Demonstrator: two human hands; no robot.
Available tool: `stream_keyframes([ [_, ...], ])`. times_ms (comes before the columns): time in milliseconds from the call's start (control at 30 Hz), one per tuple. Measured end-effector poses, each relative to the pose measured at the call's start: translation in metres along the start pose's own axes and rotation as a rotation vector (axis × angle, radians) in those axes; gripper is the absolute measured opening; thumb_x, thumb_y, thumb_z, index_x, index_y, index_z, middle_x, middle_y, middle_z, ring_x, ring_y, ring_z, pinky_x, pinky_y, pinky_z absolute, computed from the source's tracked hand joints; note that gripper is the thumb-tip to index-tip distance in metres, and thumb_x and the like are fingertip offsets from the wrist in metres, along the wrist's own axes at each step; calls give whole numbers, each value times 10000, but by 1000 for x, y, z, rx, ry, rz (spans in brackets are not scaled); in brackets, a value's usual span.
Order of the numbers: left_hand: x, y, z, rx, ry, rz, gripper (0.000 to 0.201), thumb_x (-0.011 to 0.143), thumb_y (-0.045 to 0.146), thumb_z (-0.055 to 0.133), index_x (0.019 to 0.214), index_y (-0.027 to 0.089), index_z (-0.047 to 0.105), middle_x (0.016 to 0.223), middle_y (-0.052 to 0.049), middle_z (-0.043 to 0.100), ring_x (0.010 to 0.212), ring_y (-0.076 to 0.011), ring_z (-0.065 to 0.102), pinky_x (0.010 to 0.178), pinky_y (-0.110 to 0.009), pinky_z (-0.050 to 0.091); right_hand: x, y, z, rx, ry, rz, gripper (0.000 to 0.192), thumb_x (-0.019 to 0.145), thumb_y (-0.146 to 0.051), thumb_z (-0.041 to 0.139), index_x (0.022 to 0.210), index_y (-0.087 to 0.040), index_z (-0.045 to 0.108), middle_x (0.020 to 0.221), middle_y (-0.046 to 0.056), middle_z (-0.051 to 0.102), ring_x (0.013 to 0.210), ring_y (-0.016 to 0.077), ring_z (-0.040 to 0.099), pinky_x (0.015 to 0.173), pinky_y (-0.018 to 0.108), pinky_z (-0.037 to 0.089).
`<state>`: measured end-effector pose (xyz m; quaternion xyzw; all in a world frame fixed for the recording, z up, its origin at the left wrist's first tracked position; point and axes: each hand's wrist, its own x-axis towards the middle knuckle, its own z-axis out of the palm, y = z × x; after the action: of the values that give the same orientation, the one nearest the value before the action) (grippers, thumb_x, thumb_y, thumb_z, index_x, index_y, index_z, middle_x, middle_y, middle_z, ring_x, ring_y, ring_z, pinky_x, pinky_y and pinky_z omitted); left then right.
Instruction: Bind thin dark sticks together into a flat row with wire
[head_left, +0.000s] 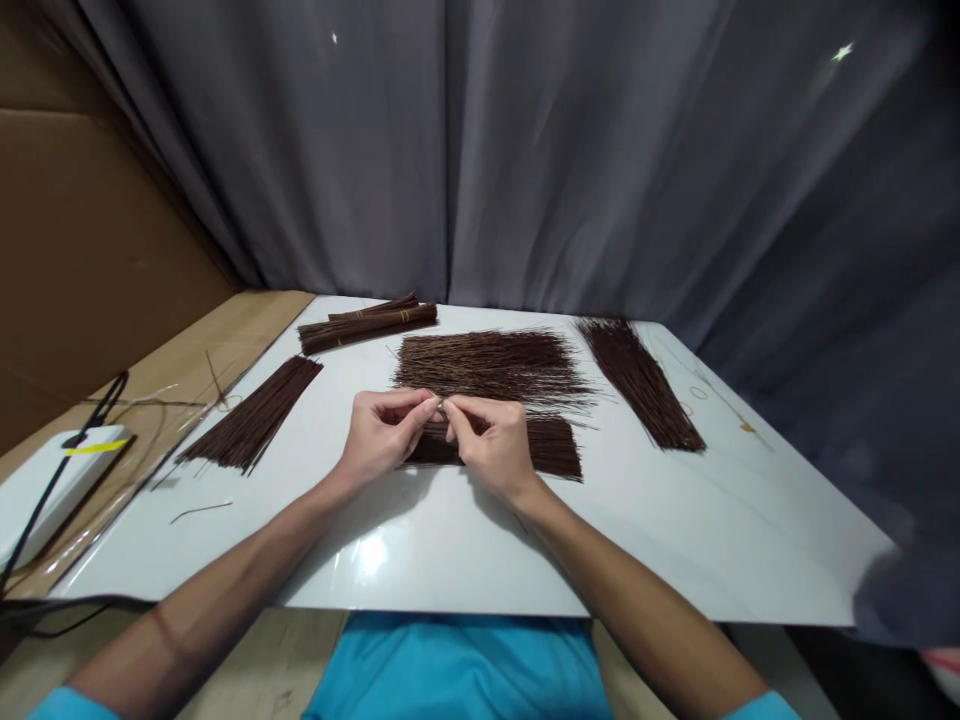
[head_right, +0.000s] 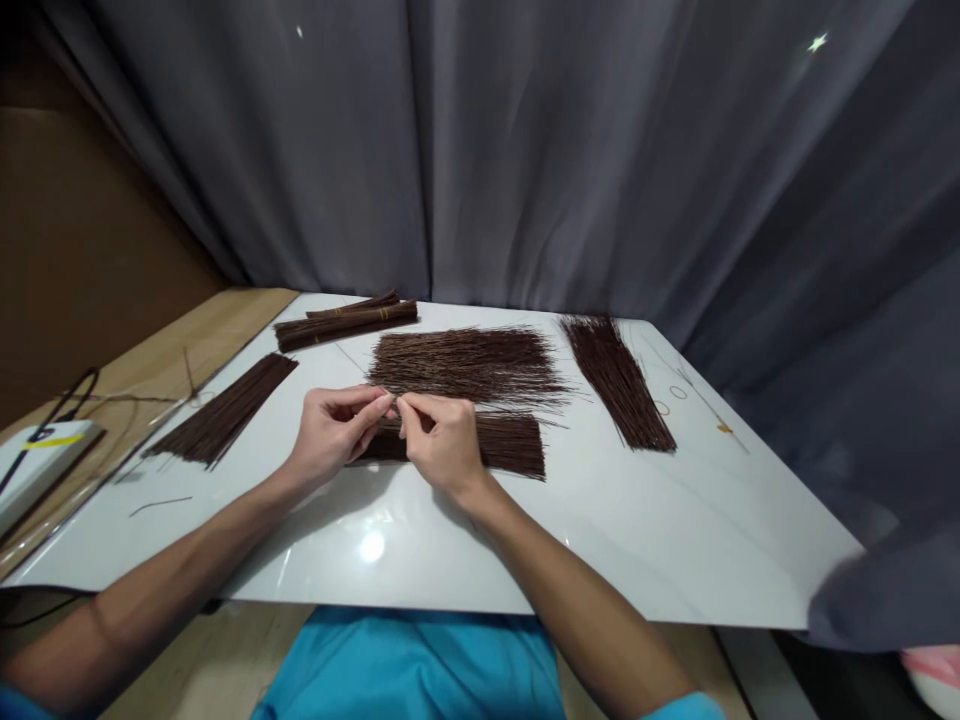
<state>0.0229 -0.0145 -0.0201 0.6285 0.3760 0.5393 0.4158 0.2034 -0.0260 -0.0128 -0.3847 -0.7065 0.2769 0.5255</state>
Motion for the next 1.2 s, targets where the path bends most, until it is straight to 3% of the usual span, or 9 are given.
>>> stream_keyframes([
  [167, 0, 2, -1, 200, -4, 113, 262, 985, 317, 742, 802, 144, 815, 664, -27, 648, 570, -107, 537, 515, -232, 414, 1, 4, -4, -7, -60, -7, 458, 1044, -319, 594, 604, -194, 573, 599, -7, 592, 562, 126, 525, 570, 266, 375],
  [367, 0, 6, -2, 224, -38, 61, 294, 1007, 343, 711, 805, 147, 796, 634, -7, 616, 529, -95, 490, 494, -239, 370, 5, 7, -11, 30, -151, 22, 441, 1044, -311, 587, 621, -189, 566, 601, -15, 565, 573, 123, 492, 584, 269, 360],
  [533, 0, 9, -2, 288, -52, 96, 322, 1005, 346, 709, 760, 147, 772, 669, -19, 628, 597, -109, 524, 533, -235, 390, 6, 9, -13, 70, -203, 82, 436, 1037, -337, 592, 628, -191, 558, 588, -24, 534, 547, 117, 444, 548, 271, 325],
  [600, 1, 6, -4, 255, -59, 41, 332, 1000, 382, 715, 776, 145, 777, 636, -14, 616, 540, -101, 500, 497, -236, 372, 6, 10, -13, 54, -210, 77, 445, 1046, -338, 581, 628, -192, 553, 589, -24, 538, 554, 119, 452, 559, 271, 330],
  [767, 6, -3, -14, 144, -129, -175, 388, 980, 491, 724, 829, 136, 767, 469, 27, 503, 380, -90, 385, 398, -245, 279, 9, 14, -18, -167, -257, -79, 392, 1088, -302, 556, 729, -186, 663, 700, 6, 652, 637, 139, 537, 662, 275, 384],
  [900, 11, -4, -18, 161, -192, -184, 390, 977, 475, 723, 784, 137, 733, 551, 19, 505, 467, -84, 388, 449, -238, 273, 10, 21, -23, -569, -267, -255, 260, 1106, -269, 566, 940, -199, 753, 793, 21, 704, 673, 146, 544, 681, 296, 333],
  [1000, 12, -6, -18, 196, -264, -204, 369, 986, 453, 699, 793, 139, 725, 629, 2, 547, 541, -99, 417, 497, -247, 297, 10, 27, -26, -804, -279, -426, 281, 1129, -255, 534, 948, -193, 739, 808, 25, 708, 676, 148, 527, 684, 326, 287],
  [1100, 11, -10, -17, 226, -316, -217, 392, 1018, 469, 631, 786, 155, 669, 641, 9, 508, 579, -120, 415, 527, -266, 305, 11, 31, -27, -844, -290, -518, 333, 1147, -295, 512, 907, -189, 717, 821, 23, 708, 698, 148, 533, 683, 329, 286],
  [1200, 7, -9, -12, 290, -286, -134, 432, 1072, 492, 522, 772, 181, 540, 695, 8, 495, 645, -142, 435, 591, -283, 350, 11, 35, -25, -803, -254, -546, 328, 1151, -310, 507, 937, -192, 726, 831, 16, 709, 712, 150, 540, 691, 318, 316],
])
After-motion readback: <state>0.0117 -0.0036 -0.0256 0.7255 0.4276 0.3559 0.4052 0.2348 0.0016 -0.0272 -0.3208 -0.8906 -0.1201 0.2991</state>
